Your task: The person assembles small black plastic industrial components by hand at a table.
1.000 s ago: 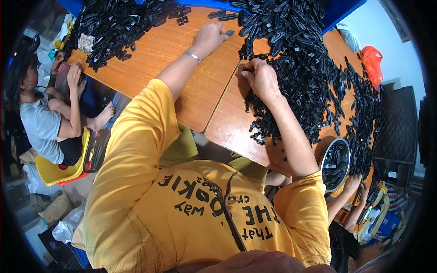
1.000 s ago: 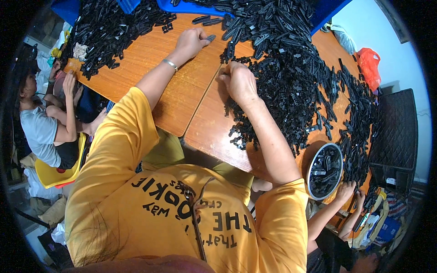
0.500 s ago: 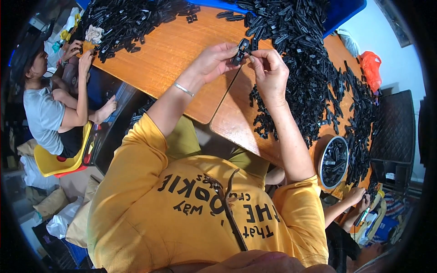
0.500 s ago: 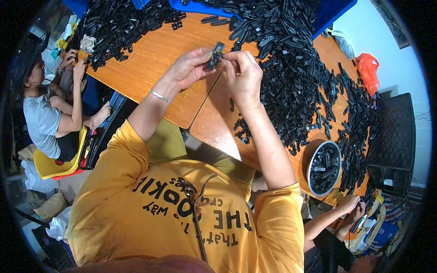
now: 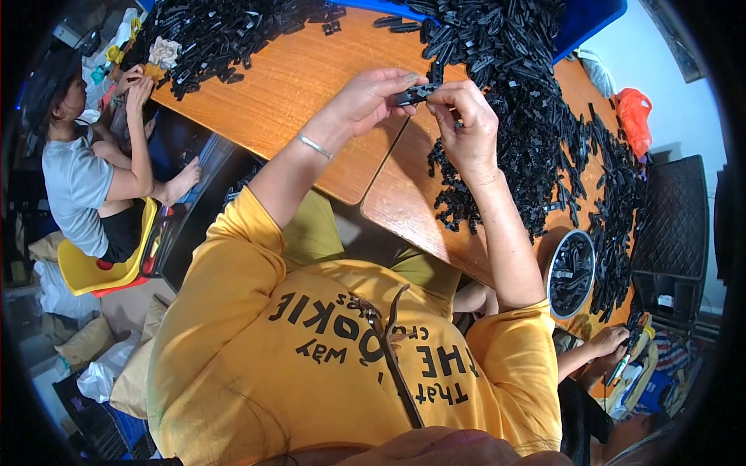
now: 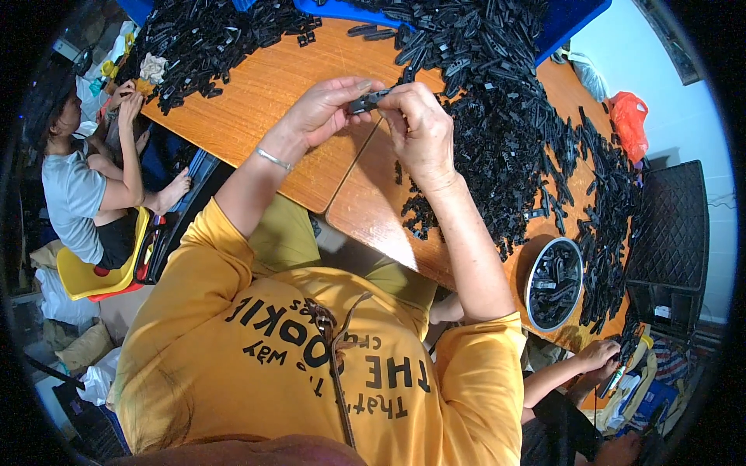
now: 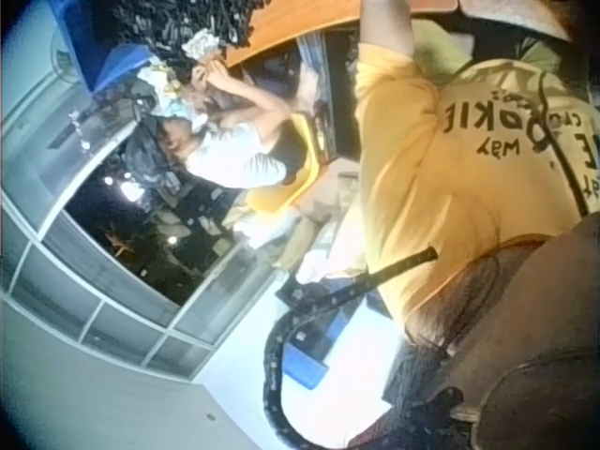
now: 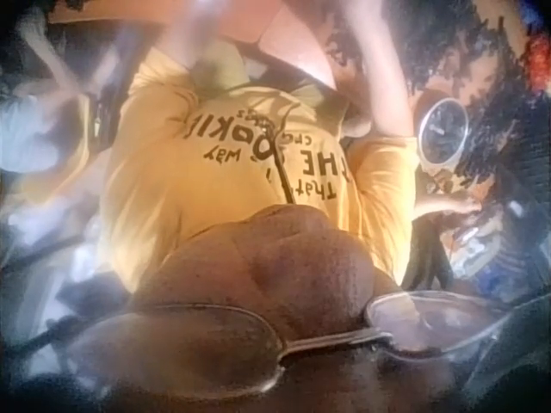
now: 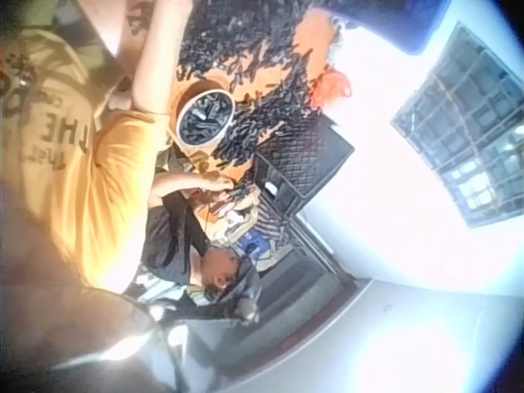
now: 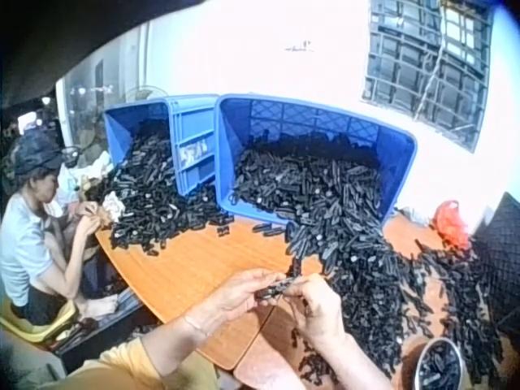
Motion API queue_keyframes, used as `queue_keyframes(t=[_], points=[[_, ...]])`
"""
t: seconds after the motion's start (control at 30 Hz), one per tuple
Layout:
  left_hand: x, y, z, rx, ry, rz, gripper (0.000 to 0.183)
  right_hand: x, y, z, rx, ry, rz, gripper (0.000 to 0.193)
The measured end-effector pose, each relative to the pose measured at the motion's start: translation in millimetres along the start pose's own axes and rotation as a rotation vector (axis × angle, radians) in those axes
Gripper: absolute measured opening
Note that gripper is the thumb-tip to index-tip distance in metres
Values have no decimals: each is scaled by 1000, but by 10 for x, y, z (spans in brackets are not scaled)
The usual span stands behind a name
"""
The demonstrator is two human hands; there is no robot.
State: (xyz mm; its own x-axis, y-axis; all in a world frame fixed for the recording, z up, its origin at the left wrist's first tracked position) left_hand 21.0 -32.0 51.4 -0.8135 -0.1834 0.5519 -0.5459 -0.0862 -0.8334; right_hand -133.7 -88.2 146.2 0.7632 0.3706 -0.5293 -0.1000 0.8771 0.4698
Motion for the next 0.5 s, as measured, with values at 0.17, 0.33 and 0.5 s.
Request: queue_keyframes(t=[0.17, 0.33, 0.5], points=[[-8, 26, 12, -14, -7, 94, 34, -4, 32, 39, -73, 99, -36, 18], [-29, 33, -23, -49, -8, 222, 32, 12, -9, 12, -114, 181, -55, 17], [-133, 111, -36, -70, 7, 255, 30, 47, -37, -61, -87, 212, -30, 19]])
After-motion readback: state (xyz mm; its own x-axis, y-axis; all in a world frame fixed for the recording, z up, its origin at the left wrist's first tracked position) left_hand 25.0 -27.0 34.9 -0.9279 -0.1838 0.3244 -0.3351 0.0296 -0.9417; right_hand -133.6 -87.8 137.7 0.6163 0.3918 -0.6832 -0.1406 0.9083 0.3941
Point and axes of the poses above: each hand's wrist, its own z-axis towards the middle knuckle, its own x-axis out of the palm, y = z × x, the point moved 6 cm from there along z, towards the middle knuckle, and after that the axes turned 1 degree about x, right-handed, at the moved point
